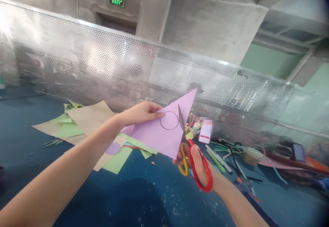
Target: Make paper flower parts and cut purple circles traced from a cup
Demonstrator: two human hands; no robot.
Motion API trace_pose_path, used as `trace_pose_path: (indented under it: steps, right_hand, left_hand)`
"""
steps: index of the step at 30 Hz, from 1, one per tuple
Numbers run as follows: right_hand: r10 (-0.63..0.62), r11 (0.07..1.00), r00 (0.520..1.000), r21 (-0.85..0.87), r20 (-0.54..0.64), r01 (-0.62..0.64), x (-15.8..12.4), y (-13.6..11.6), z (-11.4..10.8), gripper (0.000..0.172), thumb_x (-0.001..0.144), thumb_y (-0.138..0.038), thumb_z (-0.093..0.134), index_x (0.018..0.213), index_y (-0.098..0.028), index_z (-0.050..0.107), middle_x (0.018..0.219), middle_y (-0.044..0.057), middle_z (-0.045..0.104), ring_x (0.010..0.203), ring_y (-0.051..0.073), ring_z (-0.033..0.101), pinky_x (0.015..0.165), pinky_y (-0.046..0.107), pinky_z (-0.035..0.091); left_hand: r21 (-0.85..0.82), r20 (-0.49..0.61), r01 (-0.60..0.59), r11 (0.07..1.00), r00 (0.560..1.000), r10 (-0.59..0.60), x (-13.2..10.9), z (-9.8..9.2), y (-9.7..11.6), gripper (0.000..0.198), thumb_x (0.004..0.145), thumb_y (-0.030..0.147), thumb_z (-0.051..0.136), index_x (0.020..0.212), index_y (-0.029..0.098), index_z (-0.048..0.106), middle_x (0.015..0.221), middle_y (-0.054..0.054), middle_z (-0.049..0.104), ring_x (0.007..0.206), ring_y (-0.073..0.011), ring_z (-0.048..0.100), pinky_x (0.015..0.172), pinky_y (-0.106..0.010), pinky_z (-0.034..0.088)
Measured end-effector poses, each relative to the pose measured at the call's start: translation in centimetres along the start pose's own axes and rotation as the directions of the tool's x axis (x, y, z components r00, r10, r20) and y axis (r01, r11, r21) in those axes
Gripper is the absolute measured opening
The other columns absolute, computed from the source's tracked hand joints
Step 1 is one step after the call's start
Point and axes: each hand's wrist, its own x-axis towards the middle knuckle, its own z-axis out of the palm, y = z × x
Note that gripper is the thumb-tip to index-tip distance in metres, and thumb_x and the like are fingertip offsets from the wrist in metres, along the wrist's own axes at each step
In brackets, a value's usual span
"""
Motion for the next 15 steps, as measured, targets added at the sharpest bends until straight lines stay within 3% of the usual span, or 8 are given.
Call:
trace_pose_path:
  steps: [7,11,15]
  right_hand:
    - [-0.035,0.998,0.999,-0.049,0.025,0.037,-0.36,-0.28,0.01,0.057,0.080,-0.071,0.023,0.069,-0.020,0.046,0.068,0.002,0.052,0.065,0.016,0.058,0.070,0.032,0.052]
    - [-0.033,0.999,0.999,-0.017,0.029,0.034,-0.32,0.08,0.51,0.059,0.081,-0.071,0.020,0.065,-0.021,0.045,0.057,-0.001,0.043,0.048,0.012,0.045,0.058,0.029,0.052]
    - [-0.049,0.998,0.998,-0.031,-0.025,0.048,-0.23,0.43,0.84,0.058,0.082,-0.070,0.018,0.065,-0.021,0.043,0.053,-0.003,0.041,0.043,0.011,0.045,0.045,0.025,0.047]
  left_hand:
    - [0.023,0.049,0.030,0.999,0.998,-0.031,-0.57,-0.34,0.51,0.032,0.078,0.045,0.057,0.096,0.020,0.067,0.085,-0.004,0.071,0.065,-0.0159,0.065,0.054,-0.021,0.045]
    - [0.020,0.088,0.048,0.999,0.995,-0.050,-0.73,-0.48,0.70,0.033,0.079,0.046,0.056,0.099,0.021,0.065,0.086,-0.002,0.071,0.061,-0.0131,0.063,0.053,-0.020,0.044]
    - [0.009,0.090,0.059,0.998,0.994,-0.060,-0.79,-0.48,0.79,0.032,0.079,0.045,0.056,0.100,0.023,0.066,0.087,-0.002,0.071,0.060,-0.0128,0.063,0.052,-0.020,0.043]
